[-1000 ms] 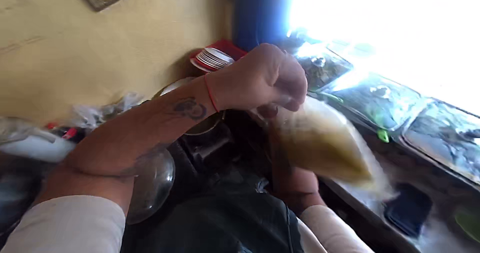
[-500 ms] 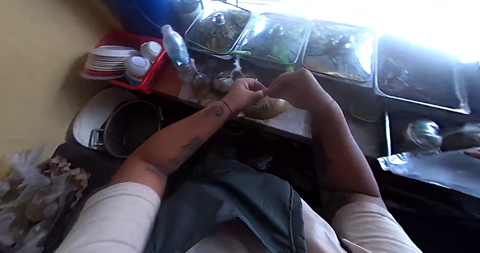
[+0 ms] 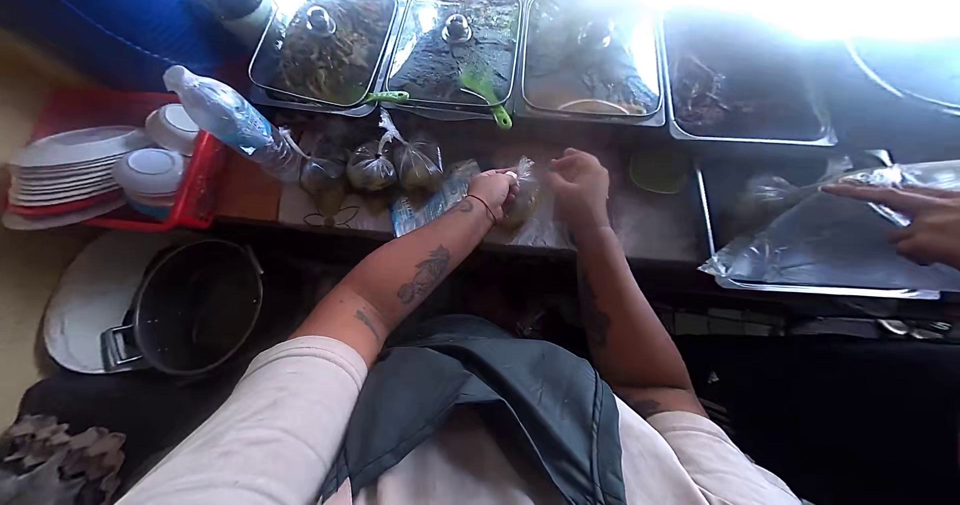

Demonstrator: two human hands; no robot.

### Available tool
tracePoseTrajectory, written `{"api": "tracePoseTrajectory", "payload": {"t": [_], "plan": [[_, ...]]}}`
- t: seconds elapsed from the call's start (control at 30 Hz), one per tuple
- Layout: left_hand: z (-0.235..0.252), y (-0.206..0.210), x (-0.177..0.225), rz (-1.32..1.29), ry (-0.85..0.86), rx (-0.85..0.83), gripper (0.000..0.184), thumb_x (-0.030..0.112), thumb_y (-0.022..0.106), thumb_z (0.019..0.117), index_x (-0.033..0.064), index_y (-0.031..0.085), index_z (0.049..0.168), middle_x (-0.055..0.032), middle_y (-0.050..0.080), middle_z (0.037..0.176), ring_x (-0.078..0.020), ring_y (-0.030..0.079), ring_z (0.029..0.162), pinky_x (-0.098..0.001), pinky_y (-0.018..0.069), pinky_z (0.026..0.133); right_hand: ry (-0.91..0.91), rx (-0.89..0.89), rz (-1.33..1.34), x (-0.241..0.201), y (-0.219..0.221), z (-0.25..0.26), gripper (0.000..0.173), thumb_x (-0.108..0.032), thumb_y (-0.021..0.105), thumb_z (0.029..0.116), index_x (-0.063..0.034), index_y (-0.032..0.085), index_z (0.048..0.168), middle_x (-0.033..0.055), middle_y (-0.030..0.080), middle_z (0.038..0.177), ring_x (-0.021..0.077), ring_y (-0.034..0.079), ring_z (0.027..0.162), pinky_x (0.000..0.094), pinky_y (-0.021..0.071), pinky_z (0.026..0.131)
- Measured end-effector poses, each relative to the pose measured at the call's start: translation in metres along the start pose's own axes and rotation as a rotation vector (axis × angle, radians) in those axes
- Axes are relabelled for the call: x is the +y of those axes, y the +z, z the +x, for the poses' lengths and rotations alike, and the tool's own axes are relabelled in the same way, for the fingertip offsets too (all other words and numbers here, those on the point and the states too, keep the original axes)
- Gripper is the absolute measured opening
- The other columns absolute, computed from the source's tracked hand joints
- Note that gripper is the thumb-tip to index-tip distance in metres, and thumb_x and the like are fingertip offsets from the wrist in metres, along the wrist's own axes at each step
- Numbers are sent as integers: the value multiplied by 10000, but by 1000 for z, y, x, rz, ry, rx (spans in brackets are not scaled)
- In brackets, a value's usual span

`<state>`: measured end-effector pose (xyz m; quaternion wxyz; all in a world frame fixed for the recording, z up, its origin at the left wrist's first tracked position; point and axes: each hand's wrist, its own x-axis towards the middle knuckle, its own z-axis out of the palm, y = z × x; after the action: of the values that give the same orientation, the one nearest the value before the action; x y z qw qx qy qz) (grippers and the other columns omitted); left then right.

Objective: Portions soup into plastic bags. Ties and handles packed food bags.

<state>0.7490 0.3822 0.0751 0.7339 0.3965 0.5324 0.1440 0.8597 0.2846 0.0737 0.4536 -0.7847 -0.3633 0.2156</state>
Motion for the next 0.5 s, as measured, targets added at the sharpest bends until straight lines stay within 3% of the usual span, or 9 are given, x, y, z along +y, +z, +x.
{"api": "tracePoseTrajectory", "payload": {"t": [0.03, 0.1, 0.17, 0.27, 0.43, 0.5], "plan": [[1, 1, 2, 30, -1, -2, 307, 19, 576, 986, 42, 631, 1287, -73, 627, 988, -99, 561, 700, -221, 474, 612, -23, -45, -65, 1, 5, -5, 207, -124, 666, 915, 29, 737, 1035, 275, 530, 1447, 372, 474, 1398, 504, 400, 1149], [3, 1, 4, 103, -2, -35, 282, 56, 586, 1002, 48, 638, 1279, -92, 651, 1041, -138, 596, 813, -282, 504, 712, -60, -36, -136, 3, 24, -13, 190, -160, 687, 897, -23, 775, 994, 291, 454, 1514, 440, 379, 1447, 558, 334, 1178], [6, 1, 3, 176, 19, -49, 246, 112, 600, 1018, 44, 650, 1249, -114, 660, 1032, -171, 613, 858, -330, 520, 748, -75, 97, -166, 5, 43, -15, 189, -217, 726, 877, -47, 779, 939, 281, 436, 1538, 457, 359, 1454, 561, 312, 1188], [10, 0, 4, 237, 37, -63, 235, 167, 595, 1041, 43, 650, 1233, -111, 654, 1012, -162, 616, 846, -327, 530, 753, -77, 237, -196, 6, 55, -12, 221, -260, 739, 860, -62, 788, 945, 280, 433, 1540, 458, 339, 1465, 550, 283, 1205], [17, -4, 5, 228, 7, -49, 224, 190, 610, 1037, 46, 654, 1201, -87, 635, 938, -142, 588, 766, -300, 507, 689, -32, 198, -299, -2, 58, -7, 210, -286, 691, 893, -104, 796, 900, 227, 409, 1587, 452, 258, 1517, 613, 193, 1224], [19, -4, 5, 233, -4, -49, 228, 175, 607, 1034, 44, 649, 1215, -96, 638, 961, -155, 595, 789, -314, 515, 710, -12, 207, -315, -1, 62, -7, 218, -277, 669, 908, -92, 782, 881, 208, 415, 1591, 445, 251, 1524, 621, 184, 1228]]}}
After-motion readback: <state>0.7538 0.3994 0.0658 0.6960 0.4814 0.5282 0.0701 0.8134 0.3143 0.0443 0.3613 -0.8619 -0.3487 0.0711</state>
